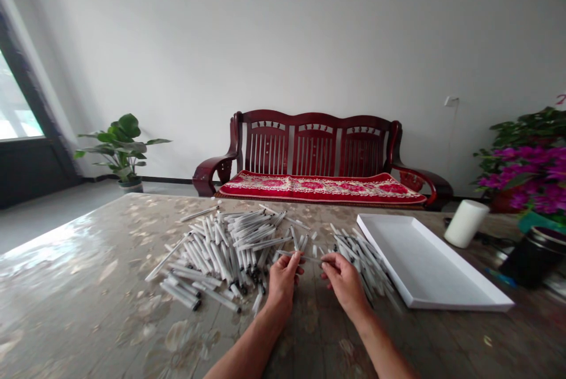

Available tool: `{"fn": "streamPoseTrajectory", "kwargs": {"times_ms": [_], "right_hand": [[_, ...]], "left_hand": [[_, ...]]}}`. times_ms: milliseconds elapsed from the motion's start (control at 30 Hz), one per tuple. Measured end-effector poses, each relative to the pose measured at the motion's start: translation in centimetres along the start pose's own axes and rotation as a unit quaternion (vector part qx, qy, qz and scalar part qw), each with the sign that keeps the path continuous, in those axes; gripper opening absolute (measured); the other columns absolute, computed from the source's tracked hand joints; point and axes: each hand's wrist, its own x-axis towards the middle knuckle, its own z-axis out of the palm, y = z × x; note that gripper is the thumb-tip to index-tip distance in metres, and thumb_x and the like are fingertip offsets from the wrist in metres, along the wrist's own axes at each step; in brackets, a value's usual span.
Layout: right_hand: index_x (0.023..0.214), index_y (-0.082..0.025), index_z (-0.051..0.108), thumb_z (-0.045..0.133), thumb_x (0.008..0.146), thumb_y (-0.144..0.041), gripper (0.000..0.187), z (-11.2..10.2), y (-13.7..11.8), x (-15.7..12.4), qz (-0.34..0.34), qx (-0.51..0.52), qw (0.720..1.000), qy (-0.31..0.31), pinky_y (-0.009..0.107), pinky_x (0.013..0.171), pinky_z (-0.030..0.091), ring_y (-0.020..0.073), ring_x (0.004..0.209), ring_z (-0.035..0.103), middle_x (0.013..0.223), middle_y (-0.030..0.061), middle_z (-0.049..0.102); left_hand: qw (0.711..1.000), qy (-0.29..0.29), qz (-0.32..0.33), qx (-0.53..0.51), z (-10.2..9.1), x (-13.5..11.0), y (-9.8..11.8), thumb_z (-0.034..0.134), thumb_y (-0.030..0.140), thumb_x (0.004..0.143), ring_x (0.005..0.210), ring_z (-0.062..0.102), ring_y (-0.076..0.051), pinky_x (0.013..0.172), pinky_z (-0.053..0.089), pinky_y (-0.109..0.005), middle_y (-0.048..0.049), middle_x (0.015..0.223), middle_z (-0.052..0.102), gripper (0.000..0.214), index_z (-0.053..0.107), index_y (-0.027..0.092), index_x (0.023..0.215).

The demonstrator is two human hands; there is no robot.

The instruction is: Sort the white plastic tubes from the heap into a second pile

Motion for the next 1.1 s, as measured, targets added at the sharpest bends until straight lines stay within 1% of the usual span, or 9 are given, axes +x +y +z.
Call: {"fn": "streamPoseTrajectory", "kwargs": {"times_ms": [67, 200, 333, 433, 533, 600, 833, 967, 1100], "right_hand": [[0.093, -0.023, 0.066, 0.058, 0.082, -0.057, 0.037, 0.0, -0.1, 0.0, 0.015, -0.002, 1.0, -0.001, 0.025, 0.037, 0.042, 0.0216, 0.062, 0.069, 0.085, 0.0062, 0.073], [0.074, -0.024, 0.064, 0.053, 0.085, -0.06, 0.04, -0.2, 0.1, 0.0, 0.039, -0.033, 0.998, -0.031, 0.026, 0.036, 0.037, 0.0203, 0.05, 0.063, 0.065, 0.0052, 0.068], [0.092, -0.023, 0.066, 0.064, 0.078, -0.051, 0.031, -0.1, 0.0, 0.0, 0.017, 0.005, 1.0, -0.022, 0.028, 0.043, 0.047, 0.0245, 0.07, 0.07, 0.084, 0.0065, 0.072], [0.099, -0.024, 0.065, 0.06, 0.08, -0.057, 0.039, 0.0, 0.0, 0.0, 0.034, 0.025, 0.999, -0.025, 0.026, 0.039, 0.043, 0.0243, 0.07, 0.07, 0.093, 0.0085, 0.072], [0.083, -0.023, 0.064, 0.053, 0.083, -0.064, 0.042, 0.0, 0.1, 0.0, 0.069, 0.006, 0.997, -0.041, 0.026, 0.035, 0.038, 0.0223, 0.056, 0.066, 0.076, 0.0081, 0.071], [0.075, -0.023, 0.063, 0.055, 0.082, -0.064, 0.042, 0.0, 0.3, 0.1, 0.069, -0.005, 0.997, -0.04, 0.028, 0.036, 0.041, 0.0225, 0.052, 0.065, 0.067, 0.0069, 0.069], [0.083, -0.026, 0.071, 0.059, 0.084, -0.05, 0.026, -0.2, 0.3, 0.1, -0.008, -0.022, 1.0, -0.011, 0.038, 0.056, 0.059, 0.0278, 0.07, 0.073, 0.074, 0.0057, 0.074], [0.089, -0.028, 0.074, 0.057, 0.086, -0.044, 0.024, -0.6, 0.2, 0.1, -0.053, -0.072, 0.996, -0.001, 0.038, 0.064, 0.06, 0.0269, 0.073, 0.074, 0.073, 0.0049, 0.075], [0.093, -0.028, 0.075, 0.058, 0.086, -0.036, 0.021, -1.4, 0.2, 0.4, -0.143, -0.156, 0.977, 0.038, 0.036, 0.076, 0.058, 0.025, 0.079, 0.074, 0.084, 0.0058, 0.078]], "left_hand": [[1.0, 0.0, -0.001, -0.004, 0.0, 0.0, 0.1, 0.084, 0.067, 0.045, 0.044, 0.045, -0.008, 0.042, 0.03, -0.02, 0.0023, 0.051, 0.058, 0.058, 0.067, 0.016, 0.065], [1.0, 0.001, -0.007, 0.0, 0.1, -0.2, 0.3, 0.084, 0.068, 0.044, 0.042, 0.042, -0.007, 0.042, 0.029, -0.02, 0.0029, 0.047, 0.055, 0.058, 0.066, 0.016, 0.062], [1.0, 0.0, -0.003, -0.007, 0.1, -0.3, 0.4, 0.084, 0.068, 0.044, 0.043, 0.044, -0.007, 0.042, 0.03, -0.02, 0.0019, 0.05, 0.058, 0.058, 0.066, 0.016, 0.062], [1.0, -0.004, 0.003, -0.011, 0.1, -0.2, 0.3, 0.085, 0.067, 0.044, 0.045, 0.046, -0.008, 0.041, 0.03, -0.02, 0.0021, 0.051, 0.058, 0.057, 0.067, 0.016, 0.063], [1.0, -0.006, 0.007, -0.009, 0.0, -0.1, 0.2, 0.085, 0.066, 0.046, 0.044, 0.045, -0.008, 0.041, 0.03, -0.02, 0.0031, 0.049, 0.056, 0.056, 0.066, 0.016, 0.062], [1.0, -0.004, 0.008, -0.006, 0.1, 0.0, 0.1, 0.084, 0.067, 0.047, 0.043, 0.044, -0.008, 0.041, 0.029, -0.02, 0.0035, 0.047, 0.055, 0.056, 0.065, 0.016, 0.062], [1.0, 0.005, -0.004, -0.008, 0.3, -0.2, 0.1, 0.083, 0.068, 0.047, 0.041, 0.039, -0.007, 0.041, 0.026, -0.02, 0.0046, 0.045, 0.05, 0.057, 0.062, 0.016, 0.06], [1.0, 0.003, -0.017, -0.022, 0.5, -0.3, -0.1, 0.083, 0.066, 0.048, 0.043, 0.041, -0.007, 0.041, 0.025, -0.02, 0.0045, 0.048, 0.051, 0.056, 0.062, 0.016, 0.062], [0.998, 0.014, -0.031, -0.06, 0.2, -0.1, 0.3, 0.085, 0.065, 0.044, 0.045, 0.042, -0.006, 0.041, 0.025, -0.019, 0.0017, 0.059, 0.06, 0.058, 0.063, 0.016, 0.065]]}}
